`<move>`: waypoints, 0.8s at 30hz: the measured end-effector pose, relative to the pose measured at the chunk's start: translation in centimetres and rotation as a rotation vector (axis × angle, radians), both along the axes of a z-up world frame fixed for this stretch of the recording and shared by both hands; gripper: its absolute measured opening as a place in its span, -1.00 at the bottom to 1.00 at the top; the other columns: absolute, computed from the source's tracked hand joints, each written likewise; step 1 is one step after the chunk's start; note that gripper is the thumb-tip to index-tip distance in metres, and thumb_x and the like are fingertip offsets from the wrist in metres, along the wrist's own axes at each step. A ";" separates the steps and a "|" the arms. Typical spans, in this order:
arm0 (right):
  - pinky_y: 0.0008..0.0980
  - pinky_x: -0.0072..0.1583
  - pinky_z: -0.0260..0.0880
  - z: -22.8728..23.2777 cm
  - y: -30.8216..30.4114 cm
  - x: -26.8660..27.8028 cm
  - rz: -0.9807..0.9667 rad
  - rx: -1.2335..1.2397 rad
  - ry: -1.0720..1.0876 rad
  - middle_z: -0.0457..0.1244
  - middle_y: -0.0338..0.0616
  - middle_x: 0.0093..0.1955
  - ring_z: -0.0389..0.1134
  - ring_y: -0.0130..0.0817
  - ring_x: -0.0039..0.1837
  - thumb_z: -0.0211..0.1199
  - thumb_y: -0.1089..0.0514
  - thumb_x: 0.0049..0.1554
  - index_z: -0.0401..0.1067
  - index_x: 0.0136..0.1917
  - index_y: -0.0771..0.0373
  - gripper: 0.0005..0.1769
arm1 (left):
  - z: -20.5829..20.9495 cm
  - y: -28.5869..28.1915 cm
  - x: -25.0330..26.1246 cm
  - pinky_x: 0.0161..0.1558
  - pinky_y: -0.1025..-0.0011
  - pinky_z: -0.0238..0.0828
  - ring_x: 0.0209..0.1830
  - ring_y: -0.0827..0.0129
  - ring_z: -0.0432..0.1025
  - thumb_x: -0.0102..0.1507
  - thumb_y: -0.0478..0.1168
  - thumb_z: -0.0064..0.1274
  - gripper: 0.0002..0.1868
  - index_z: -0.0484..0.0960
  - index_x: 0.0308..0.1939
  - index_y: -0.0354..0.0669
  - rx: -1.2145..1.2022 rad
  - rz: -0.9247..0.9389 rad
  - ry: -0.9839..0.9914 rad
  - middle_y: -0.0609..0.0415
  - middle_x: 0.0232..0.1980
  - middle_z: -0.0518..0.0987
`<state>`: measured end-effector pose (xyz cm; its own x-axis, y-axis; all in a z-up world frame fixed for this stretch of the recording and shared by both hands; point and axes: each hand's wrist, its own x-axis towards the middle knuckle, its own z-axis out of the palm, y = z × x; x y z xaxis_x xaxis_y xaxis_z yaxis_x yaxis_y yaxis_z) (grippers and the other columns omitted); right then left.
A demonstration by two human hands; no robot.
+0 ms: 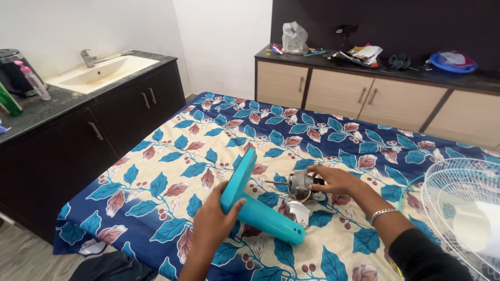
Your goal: The person disassembles a teal fan base on a table. They use a yellow screwdriver to remove screws from the back cover, detach the cover, and then unscrew internal components inside the base.
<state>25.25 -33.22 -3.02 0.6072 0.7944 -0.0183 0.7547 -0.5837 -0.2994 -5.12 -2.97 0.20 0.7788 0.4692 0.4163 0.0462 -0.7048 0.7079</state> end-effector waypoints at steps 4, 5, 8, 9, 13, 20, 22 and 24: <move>-0.03 0.27 0.34 0.0 -2.3 -1.6 0.017 0.262 -0.083 0.28 0.03 0.33 0.32 -0.02 0.35 0.25 -0.42 0.09 0.23 0.41 0.07 -0.19 | -2.2 4.5 2.3 -0.18 0.26 0.60 -0.11 0.20 0.69 0.33 0.19 -0.09 -0.47 0.66 0.13 -0.09 -0.213 -0.118 -0.009 -0.03 -0.07 0.76; -0.06 0.21 0.42 -0.1 -2.7 -2.2 -0.093 0.283 0.038 0.26 -0.03 0.32 0.39 -0.04 0.23 0.26 -0.38 0.06 0.20 0.41 0.06 -0.20 | -2.9 5.9 2.9 -0.15 0.31 0.60 -0.13 0.28 0.72 0.37 0.20 -0.21 -0.44 0.70 0.12 -0.07 -0.309 -0.142 0.037 0.01 -0.09 0.78; -0.15 0.11 0.55 -0.3 -4.1 -4.7 -0.287 0.364 0.263 0.25 -0.11 0.22 0.50 -0.15 0.01 0.31 -0.26 0.04 0.21 0.37 0.06 -0.26 | -4.1 11.0 5.8 -0.22 0.17 0.61 -0.34 -0.13 0.55 0.43 0.29 -0.37 -0.33 0.64 0.26 -0.05 -0.424 -0.235 0.399 -0.35 -0.15 0.75; -0.19 0.12 0.52 -0.6 -4.2 -5.8 -0.252 0.402 0.247 0.29 -0.07 0.14 0.47 -0.21 0.04 0.33 -0.21 0.08 0.25 0.34 0.08 -0.32 | -4.4 12.6 6.7 -0.16 0.15 0.62 -0.26 -0.10 0.59 0.40 0.30 -0.36 -0.32 0.59 0.28 -0.04 -0.424 -0.276 0.389 -0.29 -0.05 0.72; -0.13 -0.05 0.59 0.0 -4.9 -9.8 -0.300 0.368 0.435 0.37 -0.14 0.05 0.44 -0.27 0.00 0.30 -0.10 0.09 0.31 0.25 0.09 -0.48 | -5.3 14.5 12.5 0.11 0.05 0.49 0.17 0.06 0.52 0.31 0.37 -0.40 -0.22 0.38 0.39 -0.04 -0.425 -0.477 0.240 -0.08 0.32 0.53; -0.26 0.07 0.48 1.1 -3.5 -17.4 0.063 0.358 0.290 0.43 -0.20 0.00 0.49 -0.36 0.06 0.32 -0.09 0.18 0.43 0.18 0.17 -0.59 | -7.3 11.4 20.6 0.28 0.21 0.23 0.34 0.21 0.36 0.27 0.51 -0.54 -0.06 0.28 0.47 -0.01 -0.464 -0.745 0.089 -0.01 0.34 0.48; -0.28 -0.01 0.49 1.3 -3.0 -19.8 -0.008 0.283 0.349 0.40 -0.24 0.01 0.48 -0.40 0.05 0.36 -0.11 0.14 0.47 0.14 0.14 -0.60 | -7.8 10.9 21.7 -0.02 0.21 0.35 -0.02 0.19 0.45 0.33 0.50 -0.55 -0.10 0.49 0.20 -0.18 -0.449 -0.709 0.166 -0.07 -0.04 0.54; -0.31 0.01 0.49 1.7 -2.5 -21.3 0.057 0.299 0.361 0.41 -0.22 -0.01 0.49 -0.39 0.04 0.36 -0.12 0.16 0.48 0.09 0.17 -0.62 | -8.1 10.9 22.1 -0.22 0.26 0.38 -0.28 0.23 0.46 0.37 0.48 -0.53 -0.10 0.61 -0.01 -0.26 -0.490 -0.736 0.148 -0.04 -0.29 0.56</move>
